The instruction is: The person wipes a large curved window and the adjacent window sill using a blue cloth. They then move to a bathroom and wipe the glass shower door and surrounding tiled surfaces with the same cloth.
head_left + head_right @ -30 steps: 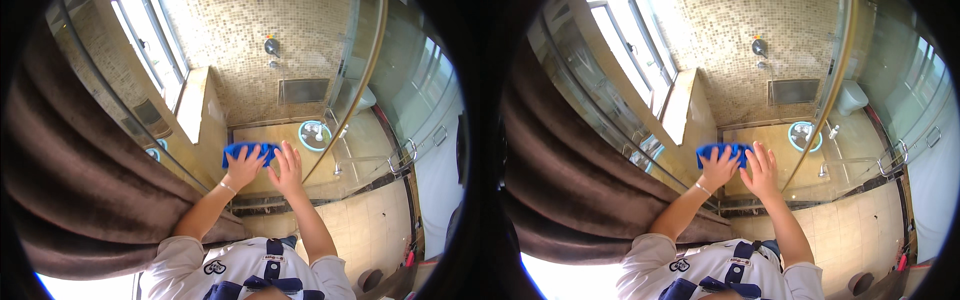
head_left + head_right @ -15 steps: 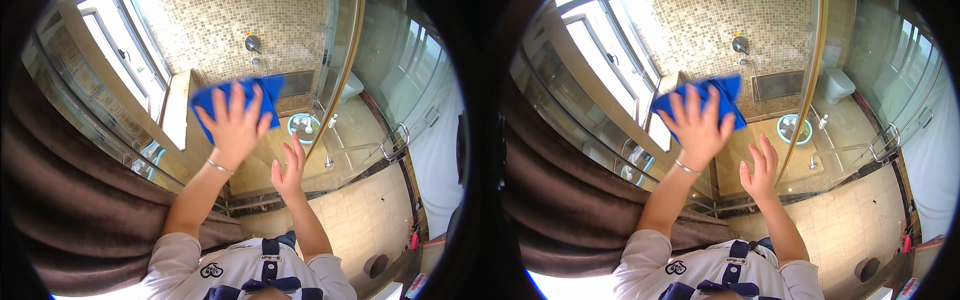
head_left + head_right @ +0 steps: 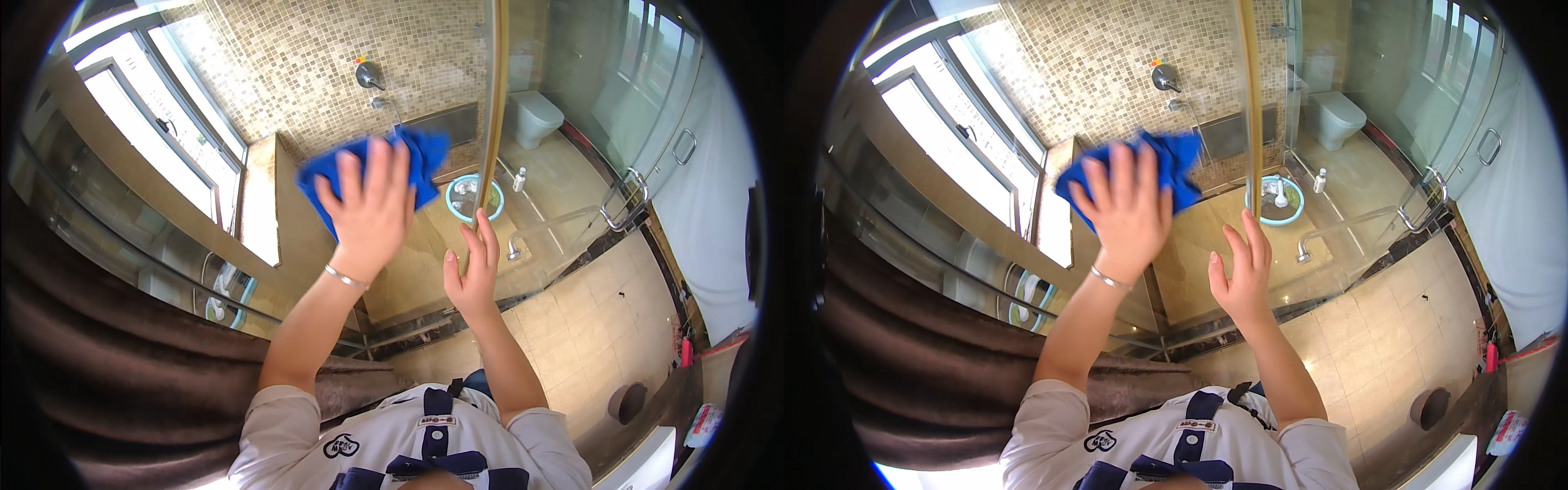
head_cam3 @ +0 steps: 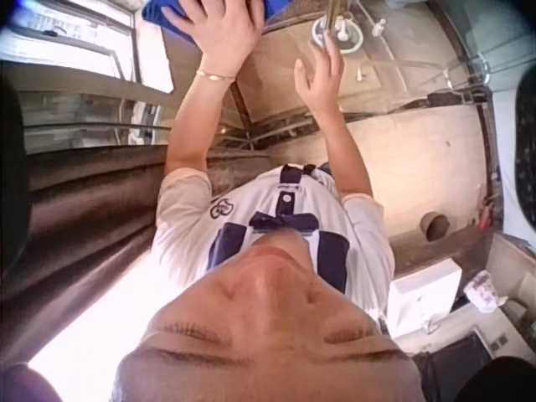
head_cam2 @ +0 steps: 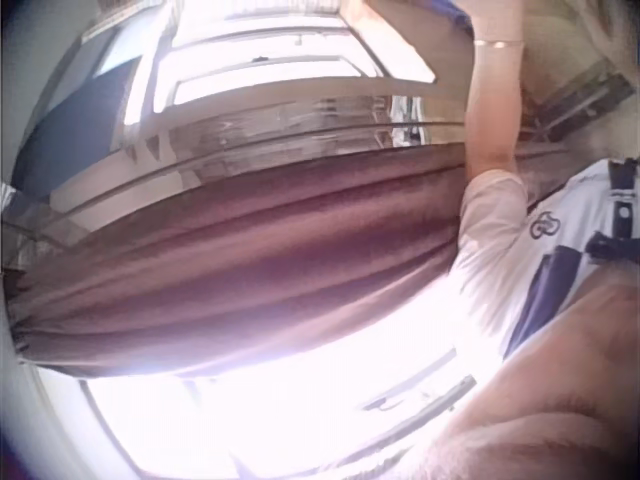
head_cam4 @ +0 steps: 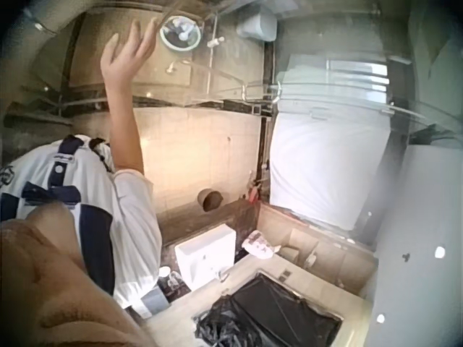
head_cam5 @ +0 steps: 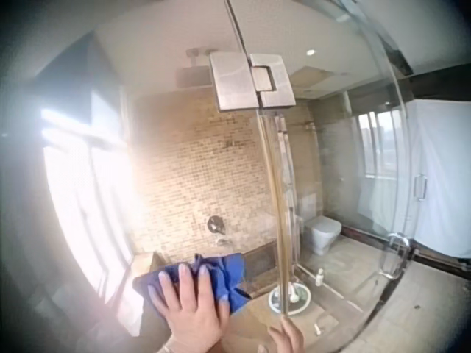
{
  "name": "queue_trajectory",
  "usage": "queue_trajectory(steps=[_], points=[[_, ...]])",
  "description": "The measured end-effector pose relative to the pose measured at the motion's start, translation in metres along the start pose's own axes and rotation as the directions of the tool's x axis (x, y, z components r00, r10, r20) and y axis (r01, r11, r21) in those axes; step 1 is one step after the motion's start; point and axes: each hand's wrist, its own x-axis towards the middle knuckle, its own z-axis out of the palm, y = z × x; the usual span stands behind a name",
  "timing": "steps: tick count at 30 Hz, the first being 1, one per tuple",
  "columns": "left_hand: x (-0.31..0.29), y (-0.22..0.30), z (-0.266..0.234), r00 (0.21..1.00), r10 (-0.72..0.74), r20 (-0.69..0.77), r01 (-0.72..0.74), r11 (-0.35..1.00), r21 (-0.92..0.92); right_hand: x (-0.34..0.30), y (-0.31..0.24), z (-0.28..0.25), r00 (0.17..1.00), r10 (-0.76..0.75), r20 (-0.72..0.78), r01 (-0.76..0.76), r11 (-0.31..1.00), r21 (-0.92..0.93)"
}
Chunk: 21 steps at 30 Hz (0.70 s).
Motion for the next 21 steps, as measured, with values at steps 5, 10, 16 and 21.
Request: queue_trajectory(steps=[5, 10, 16, 21], points=[[0.034, 0.034, 0.013, 0.999, -0.019, -0.042, 0.020, 1.000, 0.015, 0.014, 0.015, -0.011, 0.999, -0.051, -0.001, 0.051, 0.998, 0.035], [-0.068, 0.079, 0.049, 0.913, 0.345, 0.217, -0.343, 0.938, -0.048, 0.032, 0.045, -0.024, 0.992, -0.119, 0.049, 0.117, 0.992, 0.045], [-0.043, 0.073, 0.042, 0.860, 0.454, 0.234, -0.452, 0.889, -0.067, 0.047, 0.084, -0.037, 0.989, -0.135, 0.056, 0.127, 0.984, 0.121], [0.111, 0.065, 0.017, 0.995, 0.004, -0.098, -0.010, 0.998, -0.059, 0.074, 0.094, -0.035, 0.985, -0.174, 0.004, 0.169, 0.958, 0.232]])
